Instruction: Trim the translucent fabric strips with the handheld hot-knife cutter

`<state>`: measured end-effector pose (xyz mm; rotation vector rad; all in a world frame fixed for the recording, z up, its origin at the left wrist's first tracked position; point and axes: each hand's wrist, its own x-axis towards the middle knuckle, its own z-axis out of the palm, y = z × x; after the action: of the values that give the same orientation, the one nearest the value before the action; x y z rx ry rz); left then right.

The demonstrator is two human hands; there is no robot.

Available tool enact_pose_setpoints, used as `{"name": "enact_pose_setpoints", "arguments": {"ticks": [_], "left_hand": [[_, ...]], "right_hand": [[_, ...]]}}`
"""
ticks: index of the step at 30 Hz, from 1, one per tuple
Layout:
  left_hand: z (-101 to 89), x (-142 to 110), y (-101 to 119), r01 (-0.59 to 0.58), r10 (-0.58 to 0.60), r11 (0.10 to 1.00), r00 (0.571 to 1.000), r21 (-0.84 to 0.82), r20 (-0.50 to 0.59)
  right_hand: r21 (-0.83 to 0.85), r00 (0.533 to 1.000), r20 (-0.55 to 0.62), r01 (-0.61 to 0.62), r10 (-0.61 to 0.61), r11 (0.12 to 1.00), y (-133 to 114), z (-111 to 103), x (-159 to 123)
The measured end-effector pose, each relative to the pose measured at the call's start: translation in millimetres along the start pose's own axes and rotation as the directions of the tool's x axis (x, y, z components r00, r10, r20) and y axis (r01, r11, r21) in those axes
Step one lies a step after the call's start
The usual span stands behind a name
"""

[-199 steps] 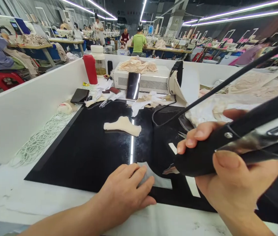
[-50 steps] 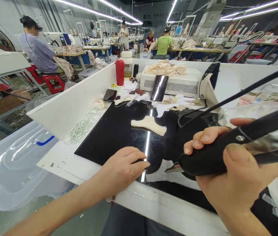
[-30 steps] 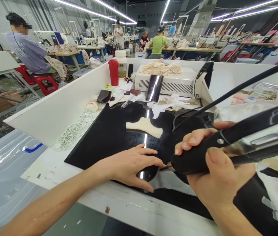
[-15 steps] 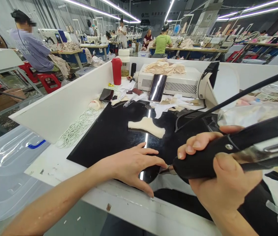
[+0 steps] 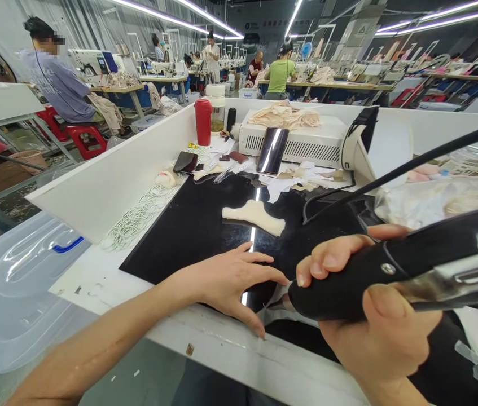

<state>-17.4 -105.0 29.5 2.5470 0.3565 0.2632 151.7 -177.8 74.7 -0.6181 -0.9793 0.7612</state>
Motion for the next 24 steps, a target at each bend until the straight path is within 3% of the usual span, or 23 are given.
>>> {"name": "enact_pose_setpoints", "arguments": {"ticks": [4, 10, 16, 20, 24], "left_hand": [[-1.2, 0, 1, -0.01, 0.01, 1.0, 1.0, 0.018, -0.018], [0.9, -1, 0, -0.033, 0.033, 0.999, 0.999, 0.007, -0.039], [-1.9, -7, 0, -0.094, 0.1, 0.994, 0.988, 0.056, -0.119], [-3.9, -8, -1, -0.137, 0.151, 0.985, 0.978, 0.106, -0.146], [-9.3, -8, -5, -0.11, 0.132, 0.983, 0.98, 0.149, -0.146]], "right_hand": [[0.007, 0.997, 0.075, -0.028, 0.027, 1.0, 2, -1, -6], [0.006, 0.994, 0.095, -0.056, 0.056, 0.998, 3, -2, -8], [-0.016, 0.998, -0.051, 0.032, -0.033, 0.999, -8, -4, 7], [-0.074, 0.993, -0.11, 0.023, -0.031, 0.997, -14, -19, 19], [-0.115, 0.991, -0.128, 0.025, -0.04, 0.993, -16, -33, 24]]}}
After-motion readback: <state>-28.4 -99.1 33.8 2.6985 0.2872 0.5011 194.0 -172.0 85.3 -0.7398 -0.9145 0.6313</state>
